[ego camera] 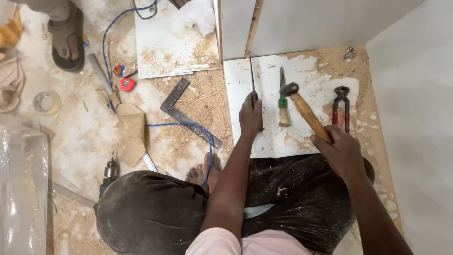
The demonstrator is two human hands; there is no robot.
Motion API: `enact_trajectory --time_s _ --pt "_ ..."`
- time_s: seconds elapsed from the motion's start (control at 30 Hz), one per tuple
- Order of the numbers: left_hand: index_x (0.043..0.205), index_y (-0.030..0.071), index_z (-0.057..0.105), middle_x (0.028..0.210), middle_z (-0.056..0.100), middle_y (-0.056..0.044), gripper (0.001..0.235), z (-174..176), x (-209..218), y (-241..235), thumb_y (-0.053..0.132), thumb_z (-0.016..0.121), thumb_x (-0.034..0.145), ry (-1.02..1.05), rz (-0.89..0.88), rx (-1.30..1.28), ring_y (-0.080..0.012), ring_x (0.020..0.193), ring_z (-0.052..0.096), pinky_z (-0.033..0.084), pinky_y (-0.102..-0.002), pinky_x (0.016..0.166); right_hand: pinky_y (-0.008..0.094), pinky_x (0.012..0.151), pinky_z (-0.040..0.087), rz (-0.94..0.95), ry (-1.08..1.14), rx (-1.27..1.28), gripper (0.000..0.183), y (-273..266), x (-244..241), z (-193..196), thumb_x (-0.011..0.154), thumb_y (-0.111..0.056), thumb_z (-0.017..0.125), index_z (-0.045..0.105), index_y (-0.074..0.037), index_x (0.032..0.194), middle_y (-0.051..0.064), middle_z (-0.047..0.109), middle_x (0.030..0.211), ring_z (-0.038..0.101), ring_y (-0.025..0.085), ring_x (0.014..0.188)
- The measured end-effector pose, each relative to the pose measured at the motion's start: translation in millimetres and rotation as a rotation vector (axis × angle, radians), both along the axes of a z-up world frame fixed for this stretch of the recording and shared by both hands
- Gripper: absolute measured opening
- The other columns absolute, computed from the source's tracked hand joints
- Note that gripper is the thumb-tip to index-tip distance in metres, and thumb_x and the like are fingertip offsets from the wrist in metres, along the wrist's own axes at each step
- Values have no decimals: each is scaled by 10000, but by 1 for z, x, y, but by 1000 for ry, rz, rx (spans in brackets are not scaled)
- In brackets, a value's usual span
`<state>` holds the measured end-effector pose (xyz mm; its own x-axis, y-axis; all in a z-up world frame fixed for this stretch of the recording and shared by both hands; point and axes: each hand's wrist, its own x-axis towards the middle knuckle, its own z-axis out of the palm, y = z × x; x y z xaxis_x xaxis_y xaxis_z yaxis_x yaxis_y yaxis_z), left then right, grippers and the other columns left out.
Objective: The person is assembling a wooden cabinet or wardrobe. They use a hammer and a chisel to fit wooden pieces together, striking the chisel to adjust the joints. The person also uses a small wooden block to protect the wood while hammering.
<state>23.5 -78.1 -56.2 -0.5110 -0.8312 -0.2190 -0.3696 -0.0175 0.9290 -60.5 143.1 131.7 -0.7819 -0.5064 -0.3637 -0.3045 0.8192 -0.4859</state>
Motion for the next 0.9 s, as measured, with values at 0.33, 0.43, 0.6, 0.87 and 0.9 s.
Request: enact_trajectory --time_s 0.33,0.43,0.6,0.87,0.9 --pt "1437 -6 521 1246 663 -227 538 -7 1 -2 313 548 1005 -82 -12 -90 -355 1154 641 486 -462 1012 418 579 518 31 -10 40 487 -3 4 -8 890 -455 731 702 -27 1121 124 681 737 661 232 612" --pt "1443 -5 522 1283 650 -216 559 -4 1 -4 305 567 979 -28 30 -68 -339 1167 638 486 -452 1017 406 570 519 78 10 69 489 -5 3 -11 898 -463 723 698 -33 1130 115 671 719 650 226 587" --pt "1460 43 547 1200 691 -203 579 7 6 -10 347 557 968 -85 -10 79 -323 1100 681 522 -429 983 406 568 523 125 0 92 476 -6 4 -15 907 -467 704 699 -44 1126 100 663 695 646 219 562" --pt "1441 11 558 1249 690 -227 590 -14 14 -27 354 604 963 -9 -61 -37 -325 1133 682 523 -408 994 415 641 552 280 191 166 486 -4 -1 -25 936 -535 663 685 -90 1131 108 701 726 690 255 642" --pt "1438 1 555 1259 690 -230 588 -15 15 -28 352 612 970 12 -71 -51 -324 1143 686 524 -403 1006 414 641 559 370 258 180 480 -2 -5 -26 932 -527 652 682 -95 1138 100 710 757 699 257 656"
